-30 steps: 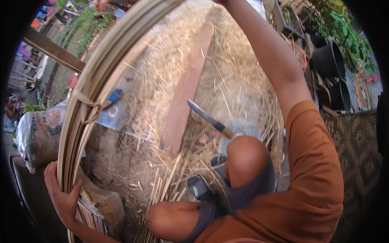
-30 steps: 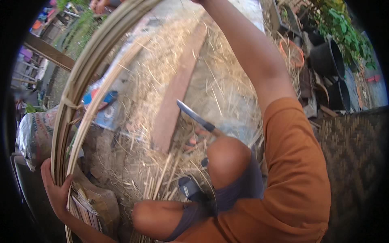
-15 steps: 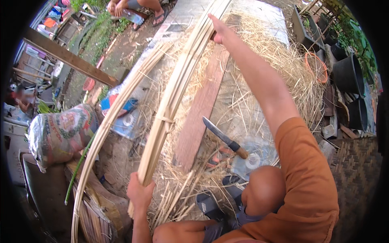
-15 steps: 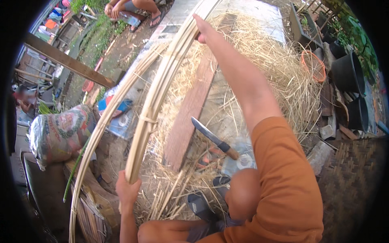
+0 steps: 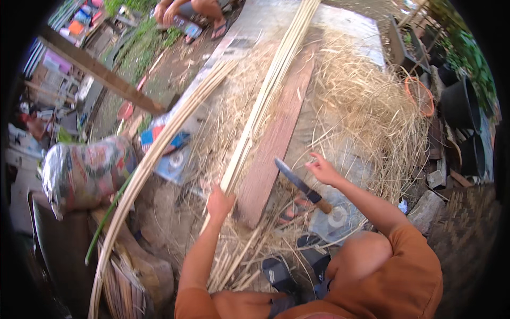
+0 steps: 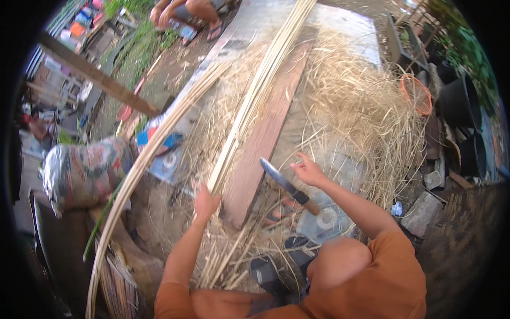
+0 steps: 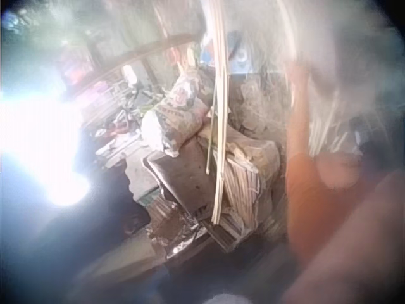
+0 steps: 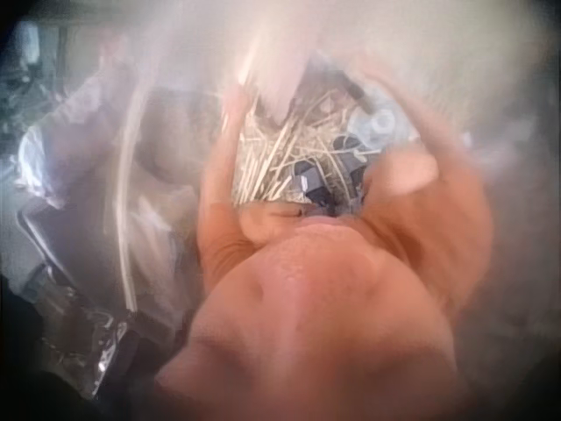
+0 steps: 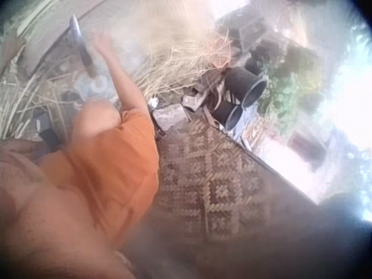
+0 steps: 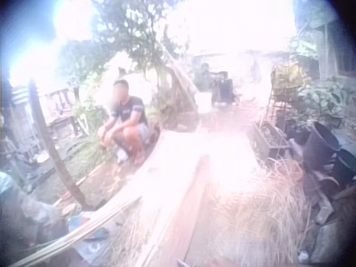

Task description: The person sits on the ground and uses a knife to split long bamboo stalks into thin strips. They repeatedly position each stalk on a wooden board, draw the knife along its length to separate it, and then set the finished strips aside. Another person is visible in the background.

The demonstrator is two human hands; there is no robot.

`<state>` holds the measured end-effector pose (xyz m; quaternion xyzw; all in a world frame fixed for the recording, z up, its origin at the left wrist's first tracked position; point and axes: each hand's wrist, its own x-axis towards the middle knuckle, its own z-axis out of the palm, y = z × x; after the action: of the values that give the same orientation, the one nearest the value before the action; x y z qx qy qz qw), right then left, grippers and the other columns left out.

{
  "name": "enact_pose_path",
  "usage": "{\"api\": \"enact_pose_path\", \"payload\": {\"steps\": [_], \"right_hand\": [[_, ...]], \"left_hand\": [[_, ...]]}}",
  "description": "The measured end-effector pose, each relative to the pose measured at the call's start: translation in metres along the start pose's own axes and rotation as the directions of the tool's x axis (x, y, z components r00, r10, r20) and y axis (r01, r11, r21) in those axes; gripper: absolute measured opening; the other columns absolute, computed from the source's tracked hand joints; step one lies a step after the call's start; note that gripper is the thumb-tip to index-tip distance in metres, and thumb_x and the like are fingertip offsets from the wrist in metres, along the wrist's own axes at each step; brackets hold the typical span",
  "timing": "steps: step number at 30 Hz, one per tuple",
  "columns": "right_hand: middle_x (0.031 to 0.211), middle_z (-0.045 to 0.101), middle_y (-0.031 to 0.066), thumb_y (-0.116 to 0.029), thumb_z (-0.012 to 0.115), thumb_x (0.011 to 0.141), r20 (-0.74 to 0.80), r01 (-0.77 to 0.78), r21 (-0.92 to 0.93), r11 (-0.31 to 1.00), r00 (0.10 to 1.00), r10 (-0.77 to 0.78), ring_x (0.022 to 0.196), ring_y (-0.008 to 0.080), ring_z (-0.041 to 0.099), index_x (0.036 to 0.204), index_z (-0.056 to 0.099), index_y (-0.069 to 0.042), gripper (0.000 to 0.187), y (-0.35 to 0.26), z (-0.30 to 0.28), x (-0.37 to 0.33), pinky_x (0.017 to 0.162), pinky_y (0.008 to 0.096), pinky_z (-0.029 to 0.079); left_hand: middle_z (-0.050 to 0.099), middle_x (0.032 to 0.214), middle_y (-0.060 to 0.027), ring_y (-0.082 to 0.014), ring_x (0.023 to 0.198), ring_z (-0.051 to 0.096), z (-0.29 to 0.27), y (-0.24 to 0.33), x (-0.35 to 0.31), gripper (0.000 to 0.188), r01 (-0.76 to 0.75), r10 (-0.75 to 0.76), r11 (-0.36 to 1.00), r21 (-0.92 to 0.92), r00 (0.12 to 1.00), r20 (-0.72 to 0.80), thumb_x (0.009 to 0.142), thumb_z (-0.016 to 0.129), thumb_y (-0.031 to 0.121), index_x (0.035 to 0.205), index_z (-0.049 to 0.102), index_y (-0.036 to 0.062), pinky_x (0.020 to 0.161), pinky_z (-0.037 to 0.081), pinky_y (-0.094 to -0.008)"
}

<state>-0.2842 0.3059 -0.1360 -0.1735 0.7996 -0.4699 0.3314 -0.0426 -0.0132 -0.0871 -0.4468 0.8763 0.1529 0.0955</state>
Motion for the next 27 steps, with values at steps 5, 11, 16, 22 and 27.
{"api": "enact_pose_path", "payload": {"steps": [5,11,16,22,27], "right_hand": [[0.086,0.065,0.0173,-0.037,0.070,0.089,0.001,0.043,-0.337,0.941,0.999,-0.045,0.078,0.0296,0.066,0.120,0.051,-0.002,0.051,0.042,0.009,-0.067,0.075,0.0396,0.052],[0.106,0.056,0.0227,-0.032,0.078,0.080,0.036,0.240,-0.502,0.831,0.966,-0.257,0.098,0.0393,0.058,0.125,0.045,-0.004,0.062,0.055,0.035,-0.116,0.082,0.0458,0.048],[0.109,0.055,0.0258,-0.025,0.076,0.079,0.093,0.230,-0.561,0.795,0.972,-0.215,0.102,0.0458,0.056,0.129,0.045,-0.004,0.062,0.060,0.031,-0.100,0.087,0.0502,0.047],[0.112,0.058,0.0293,-0.022,0.073,0.082,0.179,0.264,-0.590,0.763,0.964,-0.196,0.106,0.0463,0.056,0.132,0.043,0.001,0.062,0.080,0.038,-0.088,0.091,0.0499,0.045],[0.119,0.058,0.0317,-0.027,0.069,0.089,0.269,0.348,-0.556,0.755,0.935,-0.233,0.111,0.0444,0.058,0.137,0.039,0.005,0.066,0.099,0.025,-0.082,0.097,0.0467,0.044]], "left_hand": [[0.068,0.101,-0.0257,-0.0434,0.094,0.067,-0.019,-0.018,0.001,0.061,-0.031,0.031,1.000,0.005,0.999,0.031,0.074,0.076,0.038,0.115,0.049,0.0008,0.081,0.054,-0.0510],[0.068,0.102,-0.0253,-0.0427,0.095,0.067,-0.026,-0.050,-0.016,0.063,-0.026,0.026,1.000,-0.004,0.994,0.109,0.073,0.077,0.040,0.115,0.050,0.0007,0.082,0.054,-0.0500],[0.068,0.106,-0.0233,-0.0416,0.098,0.067,-0.044,-0.064,-0.003,0.071,-0.058,0.056,0.997,0.045,0.997,0.048,0.075,0.075,0.044,0.126,0.049,0.0019,0.084,0.054,-0.0487],[0.052,0.131,-0.0243,-0.0366,0.119,0.057,-0.081,-0.112,-0.034,0.082,-0.281,0.364,0.927,0.250,0.836,-0.411,0.081,0.073,0.050,0.145,0.041,0.0100,0.096,0.049,-0.0450],[0.058,0.126,-0.0239,-0.0394,0.118,0.056,-0.083,-0.171,-0.151,0.054,-0.166,-0.050,0.911,-0.378,0.865,-0.500,0.092,0.066,0.034,0.132,0.056,-0.0002,0.101,0.045,-0.0440]]}}
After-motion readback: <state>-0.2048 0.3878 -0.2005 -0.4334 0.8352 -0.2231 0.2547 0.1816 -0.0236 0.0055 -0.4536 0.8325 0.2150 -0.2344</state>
